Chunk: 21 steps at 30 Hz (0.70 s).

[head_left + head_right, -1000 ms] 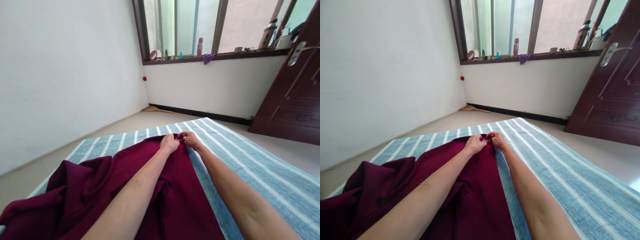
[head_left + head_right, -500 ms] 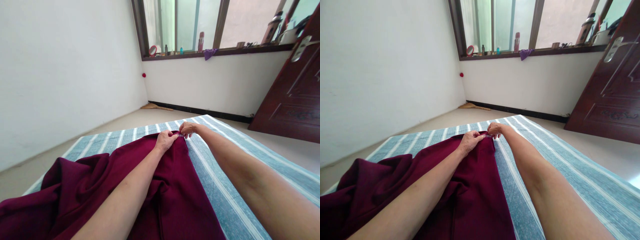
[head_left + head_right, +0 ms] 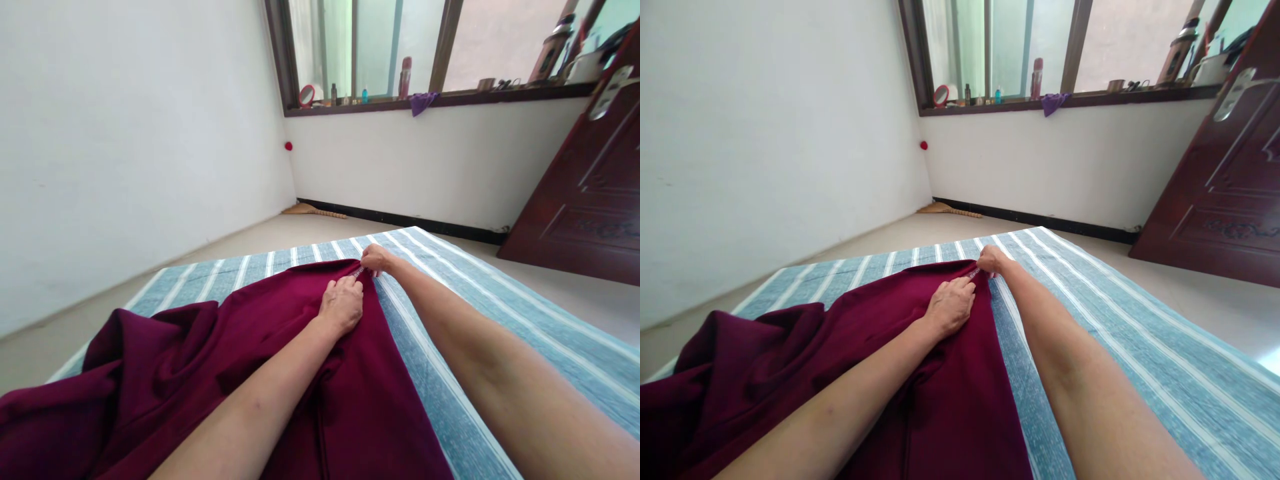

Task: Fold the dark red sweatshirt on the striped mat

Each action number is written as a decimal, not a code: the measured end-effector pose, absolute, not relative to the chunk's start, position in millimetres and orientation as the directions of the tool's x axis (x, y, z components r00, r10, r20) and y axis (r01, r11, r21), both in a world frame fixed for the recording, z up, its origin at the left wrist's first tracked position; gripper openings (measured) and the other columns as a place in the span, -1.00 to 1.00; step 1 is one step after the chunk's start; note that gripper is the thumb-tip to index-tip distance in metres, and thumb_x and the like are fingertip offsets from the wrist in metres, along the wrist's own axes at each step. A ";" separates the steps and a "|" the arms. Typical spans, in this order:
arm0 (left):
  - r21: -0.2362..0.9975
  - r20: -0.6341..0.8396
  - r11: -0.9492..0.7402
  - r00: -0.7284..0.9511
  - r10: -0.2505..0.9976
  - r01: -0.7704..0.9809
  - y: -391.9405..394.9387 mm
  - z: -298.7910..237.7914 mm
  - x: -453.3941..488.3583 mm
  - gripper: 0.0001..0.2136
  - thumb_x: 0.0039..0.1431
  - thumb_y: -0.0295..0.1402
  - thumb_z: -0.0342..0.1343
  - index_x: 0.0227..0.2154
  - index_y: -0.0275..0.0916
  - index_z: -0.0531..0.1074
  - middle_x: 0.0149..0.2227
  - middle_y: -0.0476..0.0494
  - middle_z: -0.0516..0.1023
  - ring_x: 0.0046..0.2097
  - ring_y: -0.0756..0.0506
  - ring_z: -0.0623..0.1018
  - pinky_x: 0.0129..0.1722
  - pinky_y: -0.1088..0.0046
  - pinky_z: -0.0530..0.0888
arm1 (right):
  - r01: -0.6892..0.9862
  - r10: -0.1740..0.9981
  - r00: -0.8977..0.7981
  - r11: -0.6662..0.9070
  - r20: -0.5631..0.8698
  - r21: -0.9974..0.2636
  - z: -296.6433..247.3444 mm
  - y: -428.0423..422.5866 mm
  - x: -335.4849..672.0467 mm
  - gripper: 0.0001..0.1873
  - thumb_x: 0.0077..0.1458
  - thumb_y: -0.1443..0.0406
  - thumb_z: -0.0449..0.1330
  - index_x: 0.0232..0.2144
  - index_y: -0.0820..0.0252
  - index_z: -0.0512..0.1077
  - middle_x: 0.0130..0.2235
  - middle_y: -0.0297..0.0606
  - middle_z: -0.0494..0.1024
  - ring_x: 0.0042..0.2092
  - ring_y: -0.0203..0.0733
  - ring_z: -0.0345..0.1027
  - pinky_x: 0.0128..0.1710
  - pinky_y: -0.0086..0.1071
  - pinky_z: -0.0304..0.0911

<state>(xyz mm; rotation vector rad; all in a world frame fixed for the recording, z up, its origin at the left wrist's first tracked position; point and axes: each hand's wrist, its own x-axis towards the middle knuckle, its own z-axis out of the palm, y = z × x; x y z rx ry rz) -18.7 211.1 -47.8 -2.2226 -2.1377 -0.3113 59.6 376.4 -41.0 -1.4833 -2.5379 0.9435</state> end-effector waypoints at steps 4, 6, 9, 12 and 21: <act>0.109 0.081 -0.050 0.041 0.996 0.993 215.3 -60.6 -20.7 -0.62 0.28 -0.28 -0.22 0.10 -0.20 0.27 0.26 -0.23 0.22 0.27 -0.22 0.17 0.15 0.05 0.17 | 0.784 0.865 -0.485 0.366 -0.127 -0.501 -48.3 366.5 59.0 -0.78 0.20 0.20 0.15 -0.27 0.28 0.43 -0.26 -0.27 0.50 -0.29 -0.27 0.41 -0.27 -0.32 0.37; 0.118 0.043 -0.038 0.033 0.999 0.992 216.8 -62.7 -22.1 -0.56 0.28 -0.19 -0.23 0.16 -0.18 0.20 0.31 -0.22 0.13 0.30 -0.24 0.10 0.17 -0.02 0.12 | 0.788 0.891 -0.451 0.372 -0.049 -0.490 -50.8 361.3 57.6 -0.78 0.19 0.21 0.17 -0.22 0.27 0.42 -0.17 -0.23 0.48 -0.17 -0.21 0.40 -0.17 -0.24 0.35; 0.132 0.003 -0.024 0.024 1.000 0.991 217.3 -61.0 -21.9 -0.50 0.26 -0.11 -0.23 0.22 -0.14 0.12 0.34 -0.22 0.05 0.33 -0.26 0.03 0.18 -0.09 0.09 | 0.792 0.918 -0.396 0.358 0.031 -0.494 -53.5 356.4 57.0 -0.74 0.18 0.21 0.17 -0.14 0.26 0.40 -0.09 -0.19 0.46 -0.10 -0.15 0.37 -0.11 -0.18 0.32; 0.138 -0.018 -0.007 0.010 1.000 0.990 216.8 -58.5 -20.1 -0.46 0.23 -0.06 -0.20 0.23 -0.13 0.11 0.35 -0.25 0.01 0.33 -0.29 0.01 0.16 -0.15 0.08 | 0.786 0.937 -0.345 0.321 0.057 -0.528 -55.7 354.9 61.5 -0.69 0.17 0.22 0.16 -0.08 0.29 0.37 -0.16 -0.14 0.50 -0.19 -0.17 0.41 -0.21 -0.28 0.33; 0.112 0.040 -0.022 0.017 0.999 0.993 214.4 -61.6 -17.2 -0.43 0.21 -0.05 -0.16 0.26 -0.08 0.04 0.36 -0.22 -0.04 0.35 -0.31 -0.11 0.17 -0.24 -0.05 | 0.768 0.953 -0.300 0.272 0.050 -0.580 -49.3 341.5 67.8 -0.77 -0.13 0.32 0.26 -0.32 0.23 0.49 -0.32 -0.20 0.56 -0.23 -0.14 0.44 -0.36 -0.47 0.24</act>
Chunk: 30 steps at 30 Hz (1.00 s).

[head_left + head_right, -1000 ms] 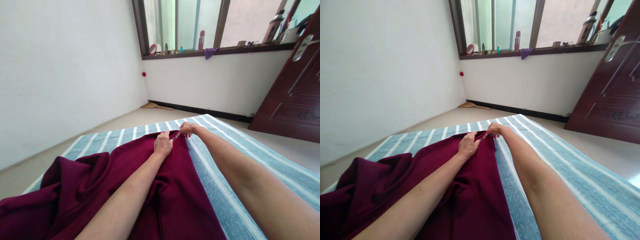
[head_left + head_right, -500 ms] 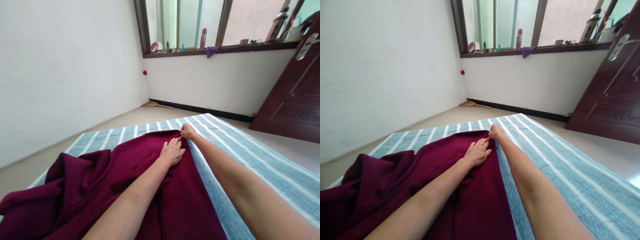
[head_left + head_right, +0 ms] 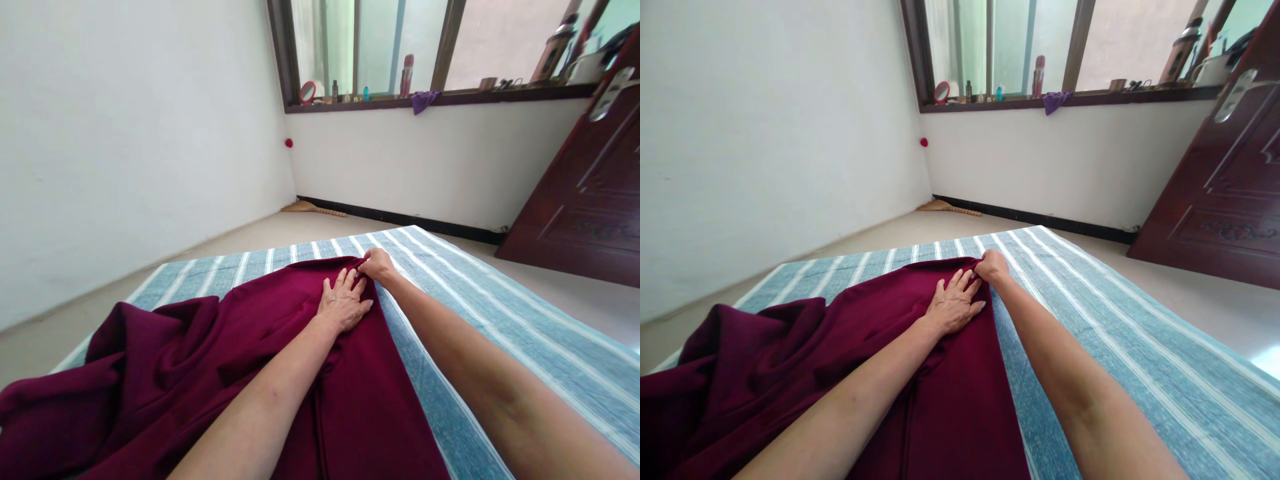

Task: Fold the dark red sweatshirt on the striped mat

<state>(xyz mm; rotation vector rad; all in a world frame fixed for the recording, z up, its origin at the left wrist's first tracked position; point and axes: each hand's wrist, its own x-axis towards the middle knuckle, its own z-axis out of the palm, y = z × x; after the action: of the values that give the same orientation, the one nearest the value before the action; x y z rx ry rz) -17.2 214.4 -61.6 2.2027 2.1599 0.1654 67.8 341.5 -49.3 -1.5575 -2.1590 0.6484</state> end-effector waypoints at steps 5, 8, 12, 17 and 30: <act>0.085 0.120 -0.066 0.056 0.991 0.994 212.2 -62.6 -14.6 -0.44 0.22 -0.09 -0.14 0.25 -0.15 0.07 0.34 -0.21 0.02 0.35 -0.27 -0.06 0.20 -0.20 -0.09 | 0.777 0.966 -0.258 0.201 -0.010 -0.596 -44.6 341.4 66.7 -0.86 -0.16 0.27 0.27 -0.49 0.25 0.48 -0.40 -0.14 0.54 -0.30 -0.09 0.44 -0.42 -0.42 0.25; 0.071 0.162 -0.074 0.061 0.985 0.995 210.6 -62.9 -12.3 -0.46 0.22 -0.12 -0.14 0.23 -0.21 0.11 0.32 -0.27 0.08 0.34 -0.27 -0.03 0.21 -0.19 -0.12 | 0.768 0.969 -0.244 0.169 -0.038 -0.617 -44.3 344.0 66.5 -0.84 -0.17 0.25 0.29 -0.52 0.26 0.47 -0.45 -0.15 0.52 -0.38 -0.12 0.43 -0.51 -0.43 0.23; 0.059 0.197 -0.082 0.069 0.978 0.995 208.5 -62.4 -10.4 -0.47 0.23 -0.14 -0.14 0.22 -0.24 0.10 0.32 -0.29 0.09 0.34 -0.25 -0.02 0.24 -0.12 -0.14 | 0.737 0.967 -0.255 0.190 -0.006 -0.648 -44.3 346.5 61.1 -0.91 -0.14 0.33 0.26 -0.48 0.25 0.47 -0.45 -0.23 0.52 -0.39 -0.20 0.41 -0.52 -0.48 0.20; 0.075 0.158 -0.058 0.046 0.986 0.995 211.0 -63.7 -12.5 -0.45 0.24 -0.11 -0.18 0.25 -0.21 0.06 0.34 -0.26 0.01 0.35 -0.25 -0.05 0.23 -0.14 -0.11 | 0.707 0.956 -0.293 0.212 -0.006 -0.674 -56.1 348.5 59.3 -0.84 0.03 0.26 0.25 -0.41 0.29 0.44 -0.45 -0.31 0.49 -0.44 -0.32 0.36 -0.49 -0.47 0.26; 0.149 -0.025 -0.043 0.047 0.999 0.988 221.9 -61.3 -19.6 -0.44 0.25 -0.03 -0.18 0.26 -0.10 0.03 0.34 -0.24 0.02 0.33 -0.34 -0.01 0.15 -0.32 0.00 | 0.641 0.894 -0.251 0.441 0.371 -0.628 -62.1 293.2 61.4 -0.71 0.13 0.34 0.04 -0.09 0.21 0.39 -0.07 -0.11 0.47 -0.05 -0.12 0.32 -0.07 -0.29 0.19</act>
<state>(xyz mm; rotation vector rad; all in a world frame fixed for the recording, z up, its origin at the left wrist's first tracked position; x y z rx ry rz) -19.6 221.9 -61.3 2.1788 2.0817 0.1284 61.4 293.2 -62.1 -1.2860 -1.9909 0.4593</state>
